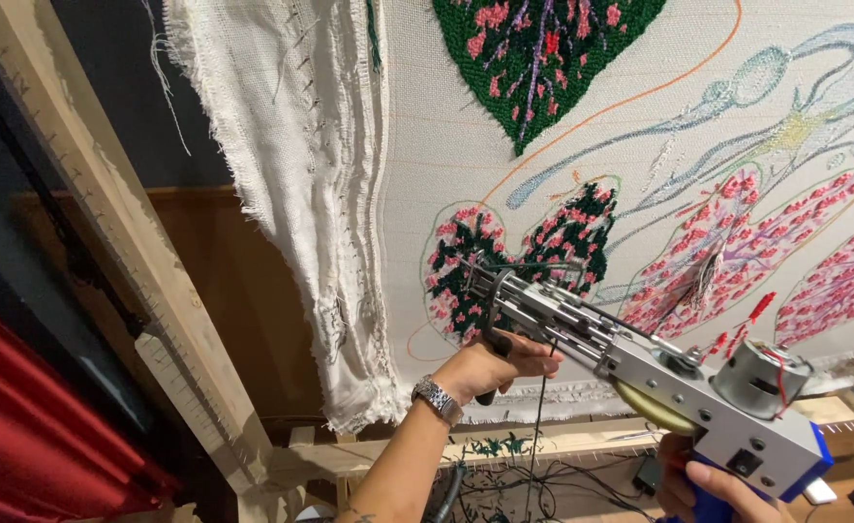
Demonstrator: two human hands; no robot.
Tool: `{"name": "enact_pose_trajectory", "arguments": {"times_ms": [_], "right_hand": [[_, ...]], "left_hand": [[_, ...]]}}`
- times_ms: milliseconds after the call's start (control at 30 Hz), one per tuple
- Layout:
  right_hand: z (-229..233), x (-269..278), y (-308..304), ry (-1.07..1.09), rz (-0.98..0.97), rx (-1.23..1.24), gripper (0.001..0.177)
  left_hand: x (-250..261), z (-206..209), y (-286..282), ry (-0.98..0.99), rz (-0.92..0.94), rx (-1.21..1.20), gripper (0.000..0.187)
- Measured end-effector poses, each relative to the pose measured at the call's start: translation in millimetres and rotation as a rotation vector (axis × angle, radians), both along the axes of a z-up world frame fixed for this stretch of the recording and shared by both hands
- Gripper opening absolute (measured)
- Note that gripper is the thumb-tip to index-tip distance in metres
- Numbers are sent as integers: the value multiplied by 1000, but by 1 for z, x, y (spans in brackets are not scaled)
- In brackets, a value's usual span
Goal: Using a tufting gun to apply yarn to a canvas frame to create a rug.
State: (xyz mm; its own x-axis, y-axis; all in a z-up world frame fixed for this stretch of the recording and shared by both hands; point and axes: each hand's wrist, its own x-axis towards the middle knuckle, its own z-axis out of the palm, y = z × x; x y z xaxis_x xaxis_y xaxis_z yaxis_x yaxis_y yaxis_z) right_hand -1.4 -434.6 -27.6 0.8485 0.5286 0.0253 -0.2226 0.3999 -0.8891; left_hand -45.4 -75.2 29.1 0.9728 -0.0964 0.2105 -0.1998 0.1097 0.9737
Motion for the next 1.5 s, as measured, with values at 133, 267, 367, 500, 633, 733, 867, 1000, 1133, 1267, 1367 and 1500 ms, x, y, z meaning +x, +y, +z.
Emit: {"name": "enact_pose_trajectory", "arguments": {"times_ms": [133,267,367,500,633,733,867,1000,1133,1267,1367,1500], "right_hand": [[19,-8,10,1,-28,-38,55],[21,-13,12,0,-13,-38,58],[2,-6,7,0,-1,-38,59],[-2,-13,13,-99,-74,109,60],[10,-17,15,-203,-161,117,56],[7,-8,3,-90,-172,-28,57],[-2,-2,-3,-64,-137,-41,57],[-16,15,-16,-119,-91,-23,61],[5,0,-12,-76,-125,-137,63],[5,-3,-14,-52,-185,-69,63],[-10,12,-26,-53,-243,-94,63],[-18,20,-35,-98,-116,-40,63]], "left_hand": [[-1,-9,5,38,0,-128,16],[-6,-5,6,43,-58,-222,32],[-13,5,3,106,20,-67,27],[-15,-1,9,79,39,-61,31],[-16,4,32,-86,270,35,35],[-20,21,58,-186,945,267,27],[-16,27,80,-308,1229,481,19],[-15,38,75,-463,1309,550,18],[-3,27,80,-476,1372,642,12],[0,24,83,-477,1370,657,10],[-9,27,78,-477,1338,604,11],[-16,22,74,-426,1336,542,14]]}}
